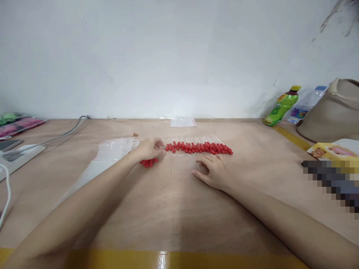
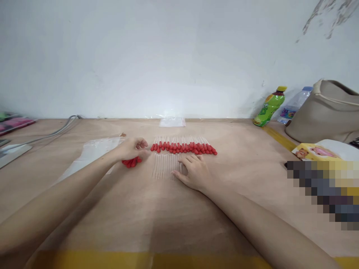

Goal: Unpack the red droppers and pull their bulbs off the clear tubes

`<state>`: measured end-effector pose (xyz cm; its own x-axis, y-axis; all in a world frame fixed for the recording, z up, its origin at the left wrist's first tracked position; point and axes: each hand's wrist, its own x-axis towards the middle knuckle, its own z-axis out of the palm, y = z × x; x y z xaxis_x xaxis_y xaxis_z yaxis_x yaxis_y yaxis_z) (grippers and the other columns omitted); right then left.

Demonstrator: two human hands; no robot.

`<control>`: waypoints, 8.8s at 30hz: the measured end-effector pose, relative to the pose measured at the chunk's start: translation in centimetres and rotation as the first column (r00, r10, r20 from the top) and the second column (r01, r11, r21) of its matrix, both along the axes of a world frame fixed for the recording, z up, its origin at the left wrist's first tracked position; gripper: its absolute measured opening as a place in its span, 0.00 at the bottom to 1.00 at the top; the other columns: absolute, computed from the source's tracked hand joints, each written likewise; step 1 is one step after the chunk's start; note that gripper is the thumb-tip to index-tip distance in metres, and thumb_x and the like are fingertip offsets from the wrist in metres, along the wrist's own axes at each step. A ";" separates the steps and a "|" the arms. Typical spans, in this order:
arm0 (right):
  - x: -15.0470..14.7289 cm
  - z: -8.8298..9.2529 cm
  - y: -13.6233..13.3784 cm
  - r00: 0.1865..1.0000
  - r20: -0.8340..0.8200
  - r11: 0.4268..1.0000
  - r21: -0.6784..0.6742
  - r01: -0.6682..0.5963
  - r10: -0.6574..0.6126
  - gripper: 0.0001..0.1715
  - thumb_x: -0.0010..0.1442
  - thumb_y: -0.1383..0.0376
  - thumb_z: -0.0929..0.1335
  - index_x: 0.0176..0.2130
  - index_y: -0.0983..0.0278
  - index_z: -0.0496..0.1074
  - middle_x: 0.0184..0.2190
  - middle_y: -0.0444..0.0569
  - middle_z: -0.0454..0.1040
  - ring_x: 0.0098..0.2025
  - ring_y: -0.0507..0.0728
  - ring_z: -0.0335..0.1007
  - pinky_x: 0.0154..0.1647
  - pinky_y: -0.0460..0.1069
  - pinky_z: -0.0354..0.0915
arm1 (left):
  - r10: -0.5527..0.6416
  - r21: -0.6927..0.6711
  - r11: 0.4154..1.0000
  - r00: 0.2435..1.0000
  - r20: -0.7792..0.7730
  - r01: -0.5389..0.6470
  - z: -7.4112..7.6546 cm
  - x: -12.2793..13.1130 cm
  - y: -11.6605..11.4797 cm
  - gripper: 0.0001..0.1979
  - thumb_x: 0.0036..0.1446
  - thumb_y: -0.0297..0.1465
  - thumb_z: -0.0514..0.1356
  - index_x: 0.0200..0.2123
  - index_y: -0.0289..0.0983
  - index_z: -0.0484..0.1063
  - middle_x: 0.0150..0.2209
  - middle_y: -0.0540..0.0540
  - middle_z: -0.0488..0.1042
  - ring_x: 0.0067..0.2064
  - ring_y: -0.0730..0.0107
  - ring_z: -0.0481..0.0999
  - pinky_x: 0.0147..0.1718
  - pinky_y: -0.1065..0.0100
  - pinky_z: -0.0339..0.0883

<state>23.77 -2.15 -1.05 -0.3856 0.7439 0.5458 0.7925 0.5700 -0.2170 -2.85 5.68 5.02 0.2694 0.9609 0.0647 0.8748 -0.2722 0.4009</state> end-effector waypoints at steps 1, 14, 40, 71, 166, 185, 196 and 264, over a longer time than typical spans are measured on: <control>0.0 0.0 0.0 1.000 0.001 1.000 -0.004 -0.004 0.004 0.19 0.54 0.51 0.65 0.39 0.63 0.69 0.38 0.50 0.74 0.42 0.58 0.66 0.43 0.52 0.53 | -0.013 -0.032 0.999 1.000 0.004 0.013 -0.2 0.4 0.5 0.18 0.41 0.39 0.61 0.36 0.38 0.69 0.35 0.47 0.73 0.34 0.66 0.73 0.31 0.69 0.65; 0.1 -0.2 0.1 0.998 -0.062 1.000 -0.001 -0.021 0.021 0.21 0.55 0.54 0.64 0.45 0.63 0.66 0.41 0.52 0.73 0.43 0.58 0.67 0.44 0.54 0.56 | 0.005 -0.080 0.997 0.997 0.079 0.002 -1.7 1.5 2.8 0.12 0.39 0.33 0.62 0.30 0.39 0.67 0.28 0.50 0.73 0.30 0.67 0.73 0.27 0.70 0.62; 0.7 -0.1 0.9 0.955 -0.291 0.993 0.116 -0.026 0.059 0.22 0.61 0.60 0.59 0.54 0.63 0.58 0.50 0.56 0.63 0.54 0.60 0.57 0.53 0.59 0.57 | -0.370 0.610 0.752 0.926 0.079 0.249 -5.9 2.2 -7.1 0.08 0.54 0.26 0.52 0.39 0.38 0.65 0.31 0.48 0.72 0.31 0.71 0.72 0.30 0.71 0.66; -1.2 0.2 -1.5 0.962 0.070 0.937 0.220 -0.273 0.264 0.10 0.59 0.63 0.63 0.40 0.59 0.71 0.35 0.44 0.75 0.42 0.54 0.66 0.56 0.58 0.50 | -0.559 0.725 0.447 0.796 -0.230 0.524 -5.3 4.6 -8.4 0.10 0.57 0.27 0.55 0.43 0.35 0.68 0.42 0.43 0.75 0.49 0.66 0.71 0.48 0.63 0.69; 1.2 -0.5 0.2 0.926 -0.195 0.927 0.261 -0.268 0.322 0.11 0.59 0.66 0.63 0.43 0.63 0.68 0.34 0.50 0.71 0.35 0.54 0.66 0.36 0.51 0.64 | -0.511 0.517 0.793 0.814 0.275 0.323 -4.7 8.1 -6.8 0.08 0.54 0.33 0.59 0.36 0.35 0.65 0.31 0.48 0.72 0.32 0.73 0.72 0.33 0.70 0.68; 9.5 0.2 2.9 0.990 0.036 0.991 -0.020 0.135 -0.134 0.08 0.50 0.60 0.67 0.26 0.62 0.70 0.23 0.44 0.72 0.30 0.55 0.66 0.38 0.52 0.53 | -0.404 0.545 0.708 0.891 -0.210 0.449 -3.1 14.8 -1.0 0.08 0.49 0.29 0.61 0.36 0.36 0.71 0.37 0.44 0.67 0.41 0.62 0.65 0.40 0.62 0.61; 8.4 -0.1 2.7 0.992 0.032 0.992 -0.022 0.122 -0.121 0.14 0.53 0.56 0.64 0.34 0.62 0.71 0.26 0.46 0.73 0.32 0.55 0.67 0.37 0.50 0.51 | -0.483 0.536 0.652 0.838 -0.252 0.537 -4.5 16.9 0.0 0.03 0.57 0.27 0.54 0.34 0.34 0.67 0.35 0.45 0.67 0.38 0.67 0.67 0.37 0.68 0.62; -1.6 0.3 -2.0 0.858 0.240 0.740 0.435 -0.513 0.454 0.09 0.60 0.72 0.61 0.32 0.68 0.69 0.21 0.45 0.62 0.27 0.51 0.56 0.35 0.49 0.63 | -0.573 0.664 0.474 0.775 -0.266 0.579 -4.6 4.1 -9.8 0.06 0.56 0.25 0.55 0.37 0.34 0.69 0.41 0.44 0.76 0.53 0.63 0.67 0.54 0.57 0.57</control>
